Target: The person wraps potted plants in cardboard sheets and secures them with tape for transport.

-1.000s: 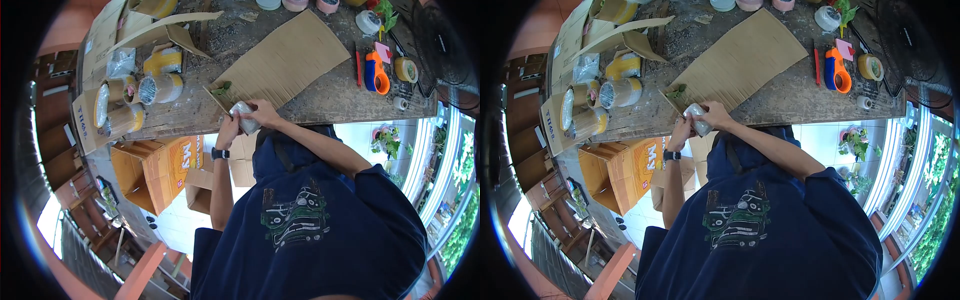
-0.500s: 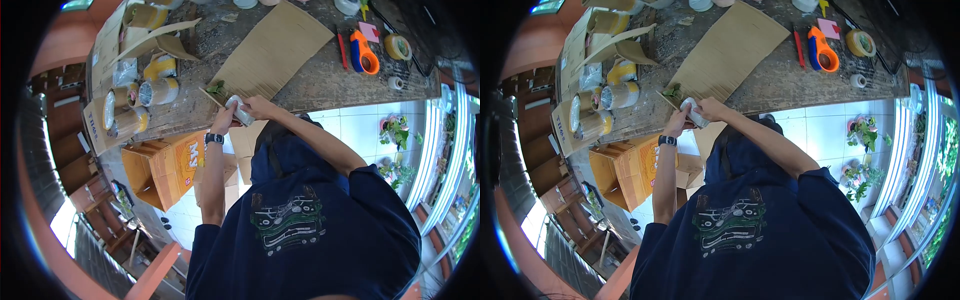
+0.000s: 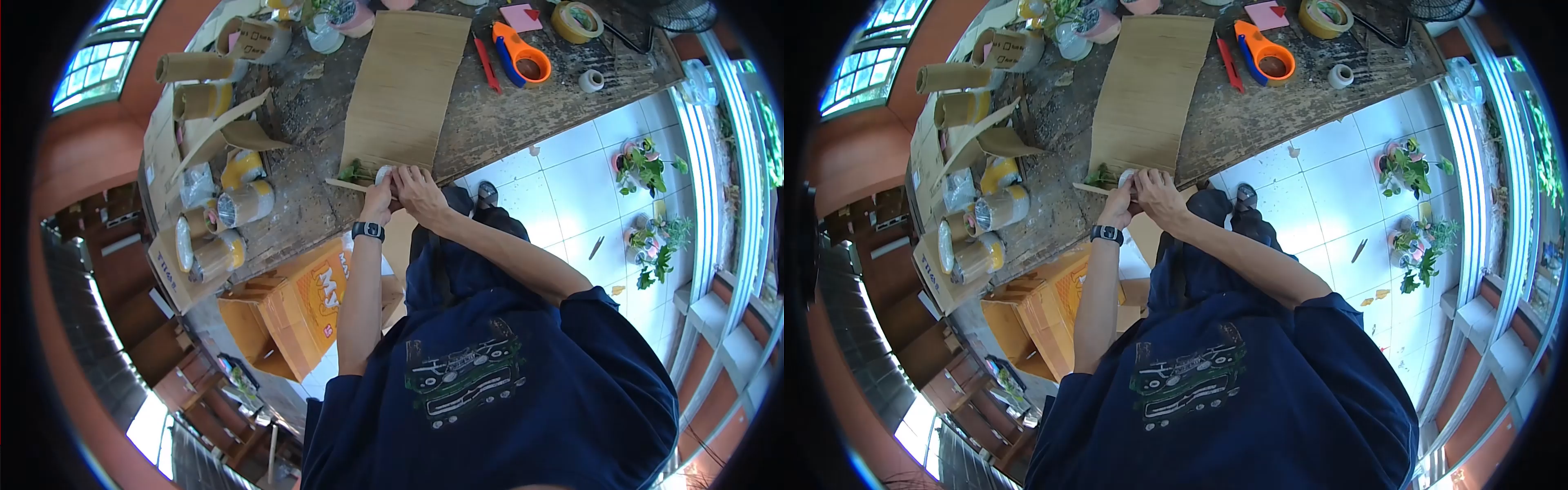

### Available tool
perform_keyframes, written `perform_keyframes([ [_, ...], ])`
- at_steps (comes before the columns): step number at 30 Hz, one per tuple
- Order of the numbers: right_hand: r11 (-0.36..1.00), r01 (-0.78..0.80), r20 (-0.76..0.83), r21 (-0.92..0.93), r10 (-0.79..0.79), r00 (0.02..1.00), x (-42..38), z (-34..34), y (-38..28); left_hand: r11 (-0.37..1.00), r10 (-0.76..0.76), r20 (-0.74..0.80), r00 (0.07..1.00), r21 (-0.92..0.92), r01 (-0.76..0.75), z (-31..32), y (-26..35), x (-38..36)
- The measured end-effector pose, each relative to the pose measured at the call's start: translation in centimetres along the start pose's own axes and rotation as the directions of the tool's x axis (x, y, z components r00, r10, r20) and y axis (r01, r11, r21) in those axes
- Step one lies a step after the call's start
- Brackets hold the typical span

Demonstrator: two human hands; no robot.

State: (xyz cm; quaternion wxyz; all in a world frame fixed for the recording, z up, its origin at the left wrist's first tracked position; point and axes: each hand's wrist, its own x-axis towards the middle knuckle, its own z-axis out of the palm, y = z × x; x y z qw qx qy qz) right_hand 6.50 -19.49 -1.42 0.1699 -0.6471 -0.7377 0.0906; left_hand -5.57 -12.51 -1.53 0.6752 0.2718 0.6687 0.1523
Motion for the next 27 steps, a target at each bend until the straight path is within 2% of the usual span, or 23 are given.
perform_keyframes([
  [2,0.996,-0.005,0.055,0.089,0.000,0.998,0.3,-1.1,0.6,1.000,-0.013,0.049,0.999,-0.025,0.014,-0.3,-0.2,0.0],
  [5,0.965,-0.078,0.253,0.250,0.013,0.967,1.6,-2.4,2.8,0.935,-0.091,0.102,0.991,0.352,0.049,-0.3,2.6,-4.5],
  [6,0.957,-0.047,0.295,0.285,-0.041,0.955,2.0,-2.5,4.1,0.827,0.006,0.040,0.999,0.562,-0.027,0.4,3.4,-6.1],
  [8,0.931,0.001,0.377,0.364,-0.148,0.914,2.8,-2.5,6.6,0.500,0.257,0.144,0.956,0.826,-0.259,1.6,5.2,-9.0],
  [9,0.929,-0.016,0.459,0.369,-0.167,0.872,3.3,-2.5,7.3,0.284,0.357,0.232,0.905,0.896,-0.341,2.0,5.4,-9.8],
  [10,0.929,-0.028,0.535,0.370,-0.189,0.823,4.1,-2.5,8.0,-0.012,0.603,0.360,0.712,0.896,-0.443,2.7,4.8,-10.3],
  [11,0.927,-0.039,0.607,0.372,-0.211,0.766,4.6,-2.6,8.4,-0.091,0.587,0.475,0.656,0.843,-0.530,3.0,4.6,-9.9],
  [12,0.891,0.022,0.506,0.453,-0.277,0.817,3.9,-2.2,9.3,-0.167,0.561,0.582,0.589,0.776,-0.608,3.0,4.2,-9.0],
  [14,0.872,-0.030,0.577,0.488,-0.296,0.761,3.1,-4.5,9.9,-0.326,0.527,0.737,0.424,0.636,-0.700,3.2,3.1,-7.8],
  [16,0.871,-0.120,0.670,0.476,-0.271,0.691,1.7,-6.0,10.1,-0.172,0.462,0.736,0.495,0.621,-0.764,3.5,1.8,-6.8],
  [17,0.881,-0.065,0.625,0.468,-0.278,0.729,0.6,-4.7,10.2,-0.093,0.422,0.739,0.525,0.611,-0.786,3.6,1.2,-6.5],
  [18,0.889,-0.009,0.578,0.457,-0.289,0.763,-0.9,-1.5,10.4,-0.032,0.350,0.722,0.597,0.646,-0.763,3.9,1.4,-7.1],
  [20,0.894,0.067,0.477,0.444,-0.299,0.826,-1.5,-1.7,10.0,0.030,0.364,0.716,0.596,0.631,-0.775,3.8,0.8,-6.6],
  [21,0.893,0.028,0.521,0.449,-0.287,0.804,-0.9,-2.1,10.1,0.062,0.370,0.711,0.598,0.623,-0.780,3.9,1.0,-6.4],
  [24,0.874,-0.082,0.644,0.478,-0.286,0.710,1.5,-3.6,10.1,0.011,0.348,0.660,0.666,0.707,-0.707,3.6,1.6,-5.9],
  [26,0.850,-0.136,0.710,0.509,-0.325,0.625,3.9,-5.6,10.0,0.026,0.388,0.650,0.653,0.700,-0.713,3.2,1.6,-6.1],
  [27,0.852,-0.151,0.708,0.502,-0.304,0.637,4.8,-5.1,10.0,0.032,0.411,0.646,0.643,0.695,-0.718,3.2,1.6,-5.9],
])
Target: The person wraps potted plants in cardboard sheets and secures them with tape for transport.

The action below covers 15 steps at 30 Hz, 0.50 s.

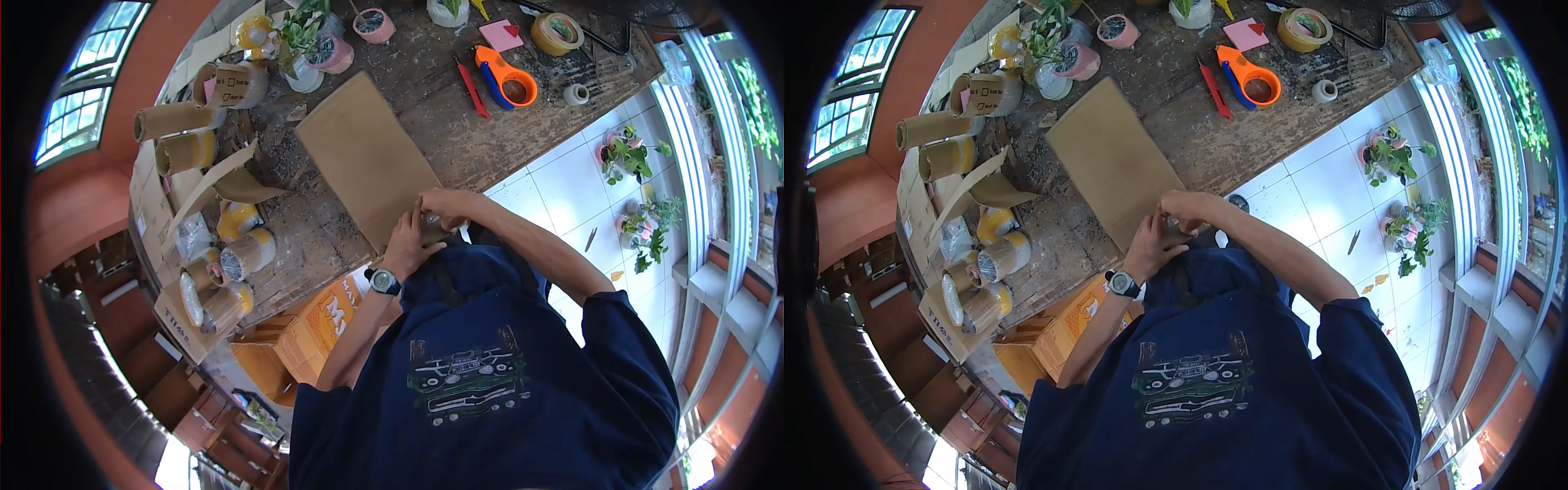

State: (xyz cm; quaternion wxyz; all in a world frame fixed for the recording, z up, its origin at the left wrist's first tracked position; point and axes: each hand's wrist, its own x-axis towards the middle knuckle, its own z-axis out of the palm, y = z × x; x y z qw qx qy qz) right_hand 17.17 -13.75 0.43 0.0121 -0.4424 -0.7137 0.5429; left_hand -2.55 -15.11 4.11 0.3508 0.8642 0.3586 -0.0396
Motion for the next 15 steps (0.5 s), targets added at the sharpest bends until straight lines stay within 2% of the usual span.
perform_keyframes([
  [2,1.000,-0.024,-0.032,0.017,0.025,0.999,1.7,-0.2,-0.1,0.998,-0.037,-0.091,0.995,0.046,0.041,0.6,-1.1,0.3],
  [5,0.992,-0.116,-0.041,-0.052,0.114,0.993,1.5,-4.3,-4.3,0.988,-0.118,-0.204,0.972,0.073,0.136,0.2,-2.2,1.3],
  [8,0.964,0.042,-0.109,-0.264,-0.073,0.991,5.5,-4.0,-2.2,0.967,-0.206,-0.279,0.938,0.089,0.239,-0.5,-2.5,2.6],
  [9,0.960,0.065,-0.123,-0.273,-0.101,0.987,6.0,-4.4,-2.0,0.958,-0.232,-0.300,0.925,0.096,0.271,-0.7,-2.6,3.0],
  [12,0.948,0.108,-0.158,-0.300,-0.161,0.974,6.3,-5.7,-0.9,0.952,-0.234,-0.323,0.917,0.114,0.283,-1.0,-3.2,4.6],
  [14,0.944,0.115,-0.177,-0.308,-0.176,0.968,6.1,-6.4,0.0,0.973,-0.161,-0.340,0.926,0.102,0.206,-1.0,-4.1,5.3],
  [15,0.961,0.080,-0.170,-0.266,-0.128,0.977,5.7,-7.2,0.0,0.981,-0.123,-0.348,0.929,0.097,0.167,-0.9,-4.7,5.5],
])
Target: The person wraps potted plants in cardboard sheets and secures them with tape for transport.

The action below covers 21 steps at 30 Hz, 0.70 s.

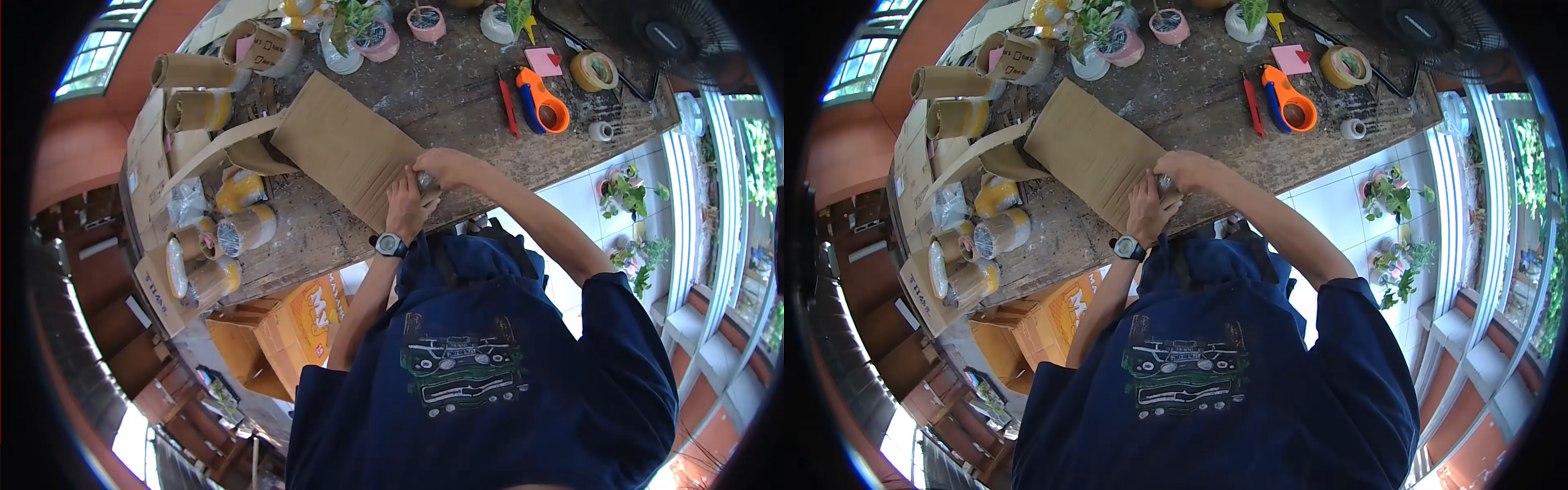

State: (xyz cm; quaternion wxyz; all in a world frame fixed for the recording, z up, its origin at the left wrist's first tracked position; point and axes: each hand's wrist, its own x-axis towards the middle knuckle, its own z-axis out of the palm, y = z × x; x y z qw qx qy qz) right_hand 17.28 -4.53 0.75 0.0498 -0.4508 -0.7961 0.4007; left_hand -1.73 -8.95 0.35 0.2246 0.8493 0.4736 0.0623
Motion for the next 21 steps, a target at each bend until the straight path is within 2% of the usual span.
perform_keyframes([
  [2,0.993,-0.096,0.042,0.074,0.093,0.995,-0.8,-2.2,0.3,0.994,0.077,-0.038,0.996,-0.071,-0.080,-0.2,-1.0,0.1],
  [3,0.993,-0.057,0.010,0.105,0.056,0.998,-1.1,-2.6,0.9,0.987,0.116,-0.061,0.991,-0.104,-0.122,-0.5,-1.2,0.3],
  [5,0.985,0.021,-0.058,0.169,-0.011,0.998,-1.8,-3.1,2.0,0.980,0.076,-0.039,0.996,-0.183,-0.082,-0.7,-1.4,0.3],
  [8,0.990,-0.120,-0.136,0.073,0.129,0.982,-3.6,-4.7,0.8,0.976,0.066,-0.060,0.996,-0.205,-0.077,-1.2,-0.8,0.2],
  [9,0.976,-0.186,-0.430,0.116,0.218,0.876,-4.8,-4.8,0.8,0.977,0.068,-0.077,0.995,-0.197,-0.082,-1.3,-0.6,0.0],
  [10,0.958,-0.232,-0.678,0.172,0.285,0.677,-6.4,-5.3,0.9,0.980,0.078,-0.112,0.991,-0.175,-0.097,-1.0,-0.6,0.0],
  [12,0.746,-0.612,-0.818,0.262,0.508,0.269,-9.8,-6.9,1.3,0.985,0.088,-0.177,0.980,-0.133,-0.112,-0.4,-0.4,-0.4],
  [15,0.401,-0.885,-0.775,0.238,0.627,0.075,-12.5,-5.1,6.8,0.981,0.036,-0.145,0.989,-0.182,-0.062,-0.2,0.0,-0.5],
  [18,0.514,-0.854,-0.700,0.076,0.637,0.322,-12.6,-3.8,10.2,0.971,-0.022,-0.114,0.993,-0.238,-0.006,-0.5,0.7,-0.4],
  [21,0.476,-0.875,-0.721,0.089,0.637,0.273,-12.6,-3.5,11.5,0.948,-0.074,-0.063,0.995,-0.316,0.050,-1.2,0.6,0.5],
])
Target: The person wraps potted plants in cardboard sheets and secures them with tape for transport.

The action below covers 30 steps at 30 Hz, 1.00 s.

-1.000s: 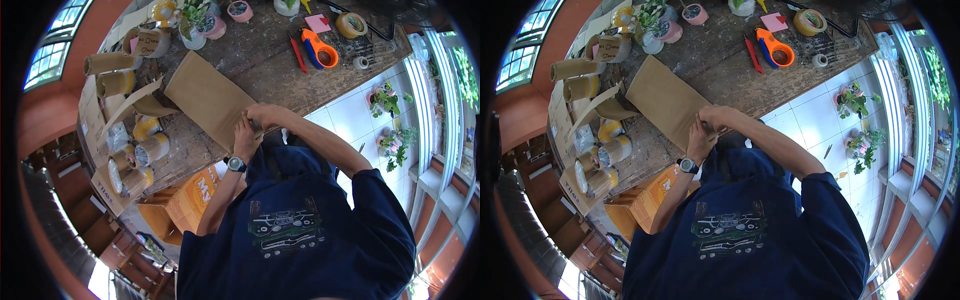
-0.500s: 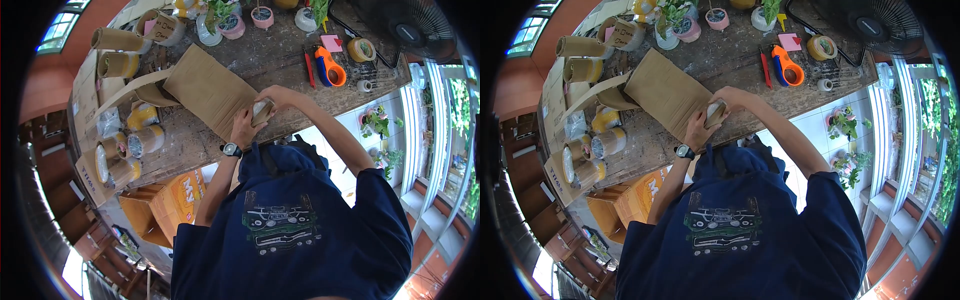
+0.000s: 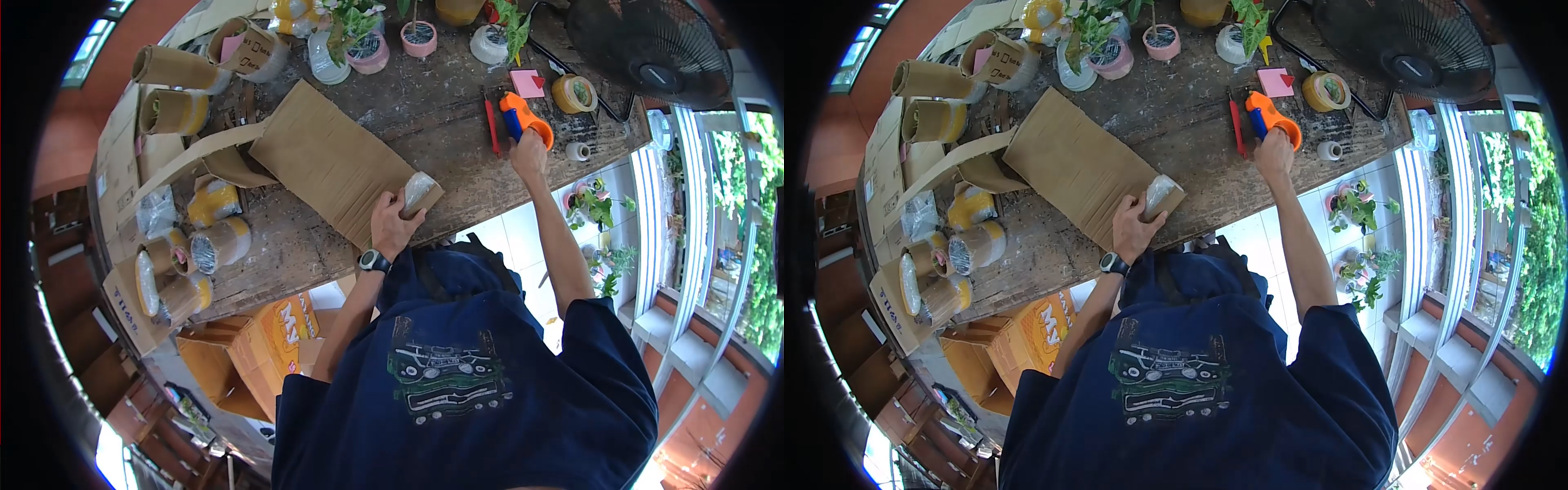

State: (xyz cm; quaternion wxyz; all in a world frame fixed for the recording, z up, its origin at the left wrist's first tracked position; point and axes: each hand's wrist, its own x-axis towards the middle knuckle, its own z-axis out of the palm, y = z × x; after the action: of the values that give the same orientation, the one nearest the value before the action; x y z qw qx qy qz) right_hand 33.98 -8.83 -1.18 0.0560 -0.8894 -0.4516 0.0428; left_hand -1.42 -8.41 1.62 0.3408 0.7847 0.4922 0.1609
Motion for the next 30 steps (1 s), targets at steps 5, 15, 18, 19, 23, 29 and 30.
perform_keyframes([
  [5,0.856,-0.080,0.067,0.510,0.053,0.996,-5.0,-7.1,-0.9,0.983,-0.117,0.104,0.988,-0.131,0.130,-1.8,0.1,1.5],
  [15,0.450,-0.689,0.821,0.569,-0.270,0.502,-16.3,-12.0,-12.5,0.955,0.057,-0.064,0.996,-0.286,-0.073,1.1,-2.6,1.1],
  [18,0.554,-0.683,0.870,0.476,-0.183,0.458,-15.2,-12.2,-14.3,0.915,-0.108,-0.067,0.992,-0.397,0.073,1.5,-2.0,0.4],
  [19,0.570,-0.693,0.885,0.442,-0.152,0.439,-14.8,-12.5,-14.7,0.915,-0.114,-0.049,0.992,-0.394,0.086,1.4,-1.7,0.0],
  [23,0.652,-0.664,0.901,0.367,-0.072,0.427,-13.9,-12.8,-15.7,0.915,-0.145,-0.032,0.989,-0.386,0.122,1.4,-0.7,-0.4],
  [29,0.655,-0.686,0.921,0.316,-0.038,0.388,-12.4,-12.9,-17.1,0.929,-0.127,-0.054,0.990,-0.355,0.100,2.0,-1.3,-0.6],
  [30,0.688,-0.667,0.928,0.287,-0.027,0.372,-11.9,-13.1,-17.2,0.929,-0.134,-0.052,0.990,-0.355,0.107,2.1,-1.2,-0.7],
])
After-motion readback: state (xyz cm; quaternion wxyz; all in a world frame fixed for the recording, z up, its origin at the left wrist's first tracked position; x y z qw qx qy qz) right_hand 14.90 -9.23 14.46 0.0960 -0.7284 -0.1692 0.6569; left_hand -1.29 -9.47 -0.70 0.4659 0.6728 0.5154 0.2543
